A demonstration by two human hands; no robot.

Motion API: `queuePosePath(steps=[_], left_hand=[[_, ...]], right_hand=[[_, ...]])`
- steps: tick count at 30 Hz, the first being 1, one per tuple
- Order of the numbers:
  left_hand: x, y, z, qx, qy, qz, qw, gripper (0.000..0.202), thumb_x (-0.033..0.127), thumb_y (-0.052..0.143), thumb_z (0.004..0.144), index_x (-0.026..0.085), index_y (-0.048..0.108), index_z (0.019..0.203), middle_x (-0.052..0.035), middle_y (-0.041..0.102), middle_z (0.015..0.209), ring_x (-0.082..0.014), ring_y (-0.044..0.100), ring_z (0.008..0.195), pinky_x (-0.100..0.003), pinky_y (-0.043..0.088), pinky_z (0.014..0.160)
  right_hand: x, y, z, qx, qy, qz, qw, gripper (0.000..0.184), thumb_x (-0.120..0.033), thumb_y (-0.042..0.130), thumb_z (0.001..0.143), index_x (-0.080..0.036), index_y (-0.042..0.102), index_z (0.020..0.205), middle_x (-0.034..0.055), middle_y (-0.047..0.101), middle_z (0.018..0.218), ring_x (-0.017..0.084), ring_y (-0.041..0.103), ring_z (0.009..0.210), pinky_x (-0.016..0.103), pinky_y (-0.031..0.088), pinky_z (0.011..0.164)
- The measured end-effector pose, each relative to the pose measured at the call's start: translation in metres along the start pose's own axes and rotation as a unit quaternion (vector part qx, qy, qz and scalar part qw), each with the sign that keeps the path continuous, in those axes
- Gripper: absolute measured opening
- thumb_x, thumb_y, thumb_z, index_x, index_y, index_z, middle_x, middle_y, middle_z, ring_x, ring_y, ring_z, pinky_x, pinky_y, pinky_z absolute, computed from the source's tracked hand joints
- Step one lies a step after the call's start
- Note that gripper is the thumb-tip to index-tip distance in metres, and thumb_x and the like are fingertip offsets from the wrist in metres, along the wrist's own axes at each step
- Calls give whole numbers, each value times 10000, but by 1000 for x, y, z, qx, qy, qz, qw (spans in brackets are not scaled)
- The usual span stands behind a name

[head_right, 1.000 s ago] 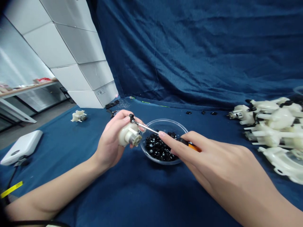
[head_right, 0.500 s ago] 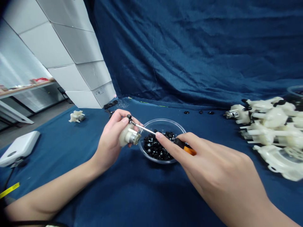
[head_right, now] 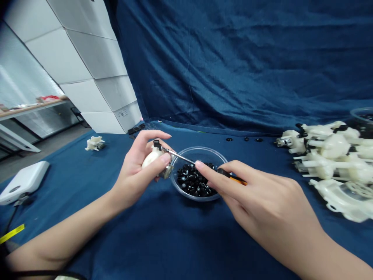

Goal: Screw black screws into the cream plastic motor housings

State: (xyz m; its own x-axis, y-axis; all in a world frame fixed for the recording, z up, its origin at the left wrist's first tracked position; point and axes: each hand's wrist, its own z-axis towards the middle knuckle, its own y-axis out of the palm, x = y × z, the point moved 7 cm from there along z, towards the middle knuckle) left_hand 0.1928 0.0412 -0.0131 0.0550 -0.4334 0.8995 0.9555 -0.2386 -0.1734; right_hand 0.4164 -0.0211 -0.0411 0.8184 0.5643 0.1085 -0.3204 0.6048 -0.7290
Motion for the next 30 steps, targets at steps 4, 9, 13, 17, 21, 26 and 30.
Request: queuePosePath(steps=[4,9,13,17,21,26,30], left_hand=[[-2,1,0,-2,-17,-17,1000,256,364,747,1012,280,646,1231,-2,666,1006,-111,581,704,-194,485,586],[-5,2,0,-20,-36,-59,997,239,401,736,1014,298,632,1203,-3,685,1024,-116,568,666,-188,460,500],[-4,3,1,-29,-38,-46,998,228,420,729,1021,268,669,1180,-19,733,1003,-113,570,658,-192,463,528],[0,3,2,-33,-21,-25,999,242,400,728,1029,251,672,1212,-19,740,975,-110,564,670,-202,461,581],[1,1,2,-31,-3,15,999,234,396,710,1039,249,690,1219,-19,701,963,-124,566,689,-228,452,613],[-1,-1,2,-60,30,41,997,307,388,707,1040,285,658,1325,-28,671,1032,-151,600,750,-269,482,698],[-1,-3,2,-59,38,74,995,327,343,718,1032,284,632,1342,-28,673,1045,-153,595,762,-276,485,724]], right_hand=[[3,1,-1,-3,-16,-12,1000,632,-204,553,1113,-452,434,1682,-56,760,1231,76,746,776,268,435,571],[6,-1,0,-11,8,8,1000,627,-217,547,1118,-478,432,1675,-70,763,1267,83,753,786,274,457,589],[9,-3,-3,1,-21,-31,999,667,-209,573,1087,-496,433,1673,-61,777,1297,126,767,769,295,431,545],[10,-6,-6,12,-56,-57,997,678,-206,574,1072,-460,435,1685,-12,767,1358,170,788,830,305,517,636],[5,-7,-3,-5,-52,-24,998,646,-197,553,1095,-426,440,1689,-11,777,1251,119,741,715,289,421,544],[-1,-3,3,-31,-9,105,994,562,-244,518,1144,-422,451,1673,-27,741,1086,72,672,641,259,451,566],[-2,-2,4,-35,7,108,994,551,-253,526,1139,-437,472,1655,-24,756,1126,95,696,660,276,459,570]])
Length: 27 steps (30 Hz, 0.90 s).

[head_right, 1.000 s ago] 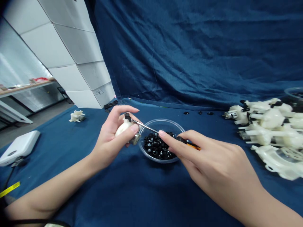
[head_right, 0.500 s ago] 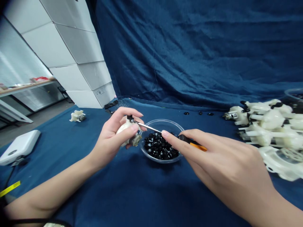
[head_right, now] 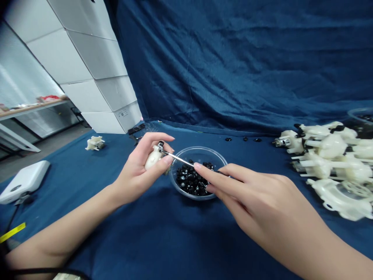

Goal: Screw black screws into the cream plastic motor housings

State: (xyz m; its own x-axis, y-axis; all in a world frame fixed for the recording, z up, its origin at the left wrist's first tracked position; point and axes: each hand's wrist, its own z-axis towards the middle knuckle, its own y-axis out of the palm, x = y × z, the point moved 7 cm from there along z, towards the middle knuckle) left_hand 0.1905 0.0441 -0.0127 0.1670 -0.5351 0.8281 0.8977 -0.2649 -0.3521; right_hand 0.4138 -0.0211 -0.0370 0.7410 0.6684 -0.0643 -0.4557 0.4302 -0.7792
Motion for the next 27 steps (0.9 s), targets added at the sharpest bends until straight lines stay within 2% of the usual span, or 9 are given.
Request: queuePosePath(steps=[6,12,16,19,23,27], left_hand=[[1,1,-1,20,-29,-45,998,292,349,725,1022,287,637,1294,-19,685,1031,-141,591,710,-253,485,658],[-1,2,0,26,-36,-64,997,257,347,740,1016,264,645,1240,-18,672,1046,-117,594,720,-219,489,643],[-1,2,0,15,-34,-62,997,245,358,726,1032,276,633,1243,-12,666,1046,-108,575,726,-205,483,644],[-1,2,-1,14,-44,-58,997,259,357,725,1031,288,627,1262,-6,654,1036,-108,566,715,-206,474,629],[-2,3,-2,10,-60,-43,997,279,377,713,1038,303,608,1285,4,637,1022,-110,551,697,-227,476,640],[-2,5,-2,-6,-56,-1,998,316,428,681,1056,293,579,1324,-5,639,1010,-139,582,739,-269,483,689]], right_hand=[[0,-5,1,46,3,-44,998,504,-228,584,1109,-422,578,1574,-47,778,1227,109,768,817,272,503,615],[-1,1,0,15,15,-9,1000,545,-251,522,1141,-446,475,1647,-56,779,1220,106,770,794,276,521,607],[2,1,0,14,27,2,1000,556,-270,533,1135,-445,459,1657,-54,795,1233,136,796,830,278,537,598],[2,-1,-2,28,11,-49,998,572,-261,577,1108,-427,491,1649,-46,795,1277,151,801,812,291,534,587],[3,-5,-6,42,-11,-137,990,614,-232,585,1089,-427,485,1663,-44,800,1283,147,788,766,296,455,529],[5,-4,-9,31,-29,-166,985,660,-180,569,1074,-428,465,1678,-37,799,1293,150,781,753,298,426,531]])
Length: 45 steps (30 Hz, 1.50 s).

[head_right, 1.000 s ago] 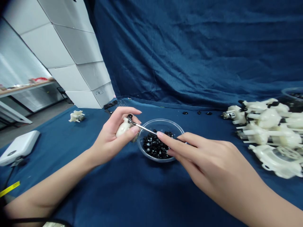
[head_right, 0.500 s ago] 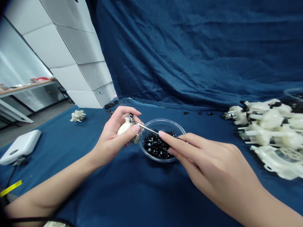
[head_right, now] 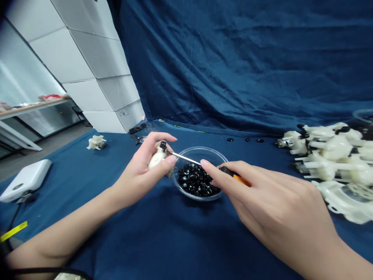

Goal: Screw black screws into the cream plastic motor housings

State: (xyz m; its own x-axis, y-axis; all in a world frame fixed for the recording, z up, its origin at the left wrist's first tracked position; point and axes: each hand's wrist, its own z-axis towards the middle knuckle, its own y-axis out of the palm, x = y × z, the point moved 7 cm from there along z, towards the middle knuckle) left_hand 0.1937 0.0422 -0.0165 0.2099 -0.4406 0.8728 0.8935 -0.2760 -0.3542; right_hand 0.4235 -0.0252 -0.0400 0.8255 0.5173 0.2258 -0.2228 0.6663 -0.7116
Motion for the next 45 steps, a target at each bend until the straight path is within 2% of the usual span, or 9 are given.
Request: queuePosePath(steps=[3,6,9,16,22,28,34,38,45], left_hand=[[3,0,0,-16,26,49,998,386,414,656,1073,279,525,1410,-6,637,995,-140,564,737,-283,472,694],[8,0,0,-20,66,88,994,433,369,663,1069,252,492,1450,-11,635,987,-147,578,768,-289,474,701],[10,-1,-1,-12,70,79,994,417,361,666,1068,251,498,1434,-10,632,993,-146,585,776,-295,486,704],[7,2,-5,-13,-7,-29,999,325,377,668,1070,300,533,1356,14,615,991,-128,586,752,-290,518,693],[8,1,-5,0,-11,2,1000,283,376,658,1072,279,557,1319,14,637,1009,-123,574,765,-279,498,703],[9,1,-4,-11,-3,55,998,308,350,637,1076,286,541,1361,39,623,904,-117,540,695,-272,446,660],[11,1,-3,-17,-4,85,996,257,338,608,1078,269,575,1323,32,635,912,-122,567,715,-265,465,681],[7,4,-3,-31,-26,78,996,283,350,602,1082,277,550,1350,42,638,906,-123,574,718,-264,467,683],[5,6,-2,-46,-28,86,995,321,372,606,1083,266,516,1372,39,636,904,-132,583,729,-272,479,696]], right_hand=[[2,2,1,2,7,45,999,590,-232,540,1108,-415,482,1666,-30,790,1289,142,776,760,291,465,565],[2,6,5,-3,21,133,991,525,-262,541,1128,-400,521,1635,-34,776,1285,125,781,858,262,543,682],[0,7,10,0,27,187,982,524,-229,565,1118,-410,544,1609,-48,772,1280,104,778,913,225,559,740],[4,-3,8,35,1,67,997,540,-236,655,1078,-423,587,1579,-84,794,1247,63,780,873,195,524,697],[1,-4,8,23,-13,73,997,554,-261,607,1097,-399,540,1629,-59,806,1205,81,783,786,221,525,620],[2,3,9,-15,18,183,983,563,-238,580,1109,-433,513,1633,-67,780,1286,111,802,945,216,602,774],[9,2,2,-3,-26,68,997,592,-306,546,1103,-433,467,1675,-59,802,1262,96,779,725,233,518,546],[18,6,-6,3,-51,2,999,634,-306,569,1072,-453,458,1679,-60,796,1317,135,811,815,257,537,597],[17,3,-6,-4,-53,10,999,640,-279,554,1079,-443,443,1688,-65,791,1326,122,806,796,250,538,576]])
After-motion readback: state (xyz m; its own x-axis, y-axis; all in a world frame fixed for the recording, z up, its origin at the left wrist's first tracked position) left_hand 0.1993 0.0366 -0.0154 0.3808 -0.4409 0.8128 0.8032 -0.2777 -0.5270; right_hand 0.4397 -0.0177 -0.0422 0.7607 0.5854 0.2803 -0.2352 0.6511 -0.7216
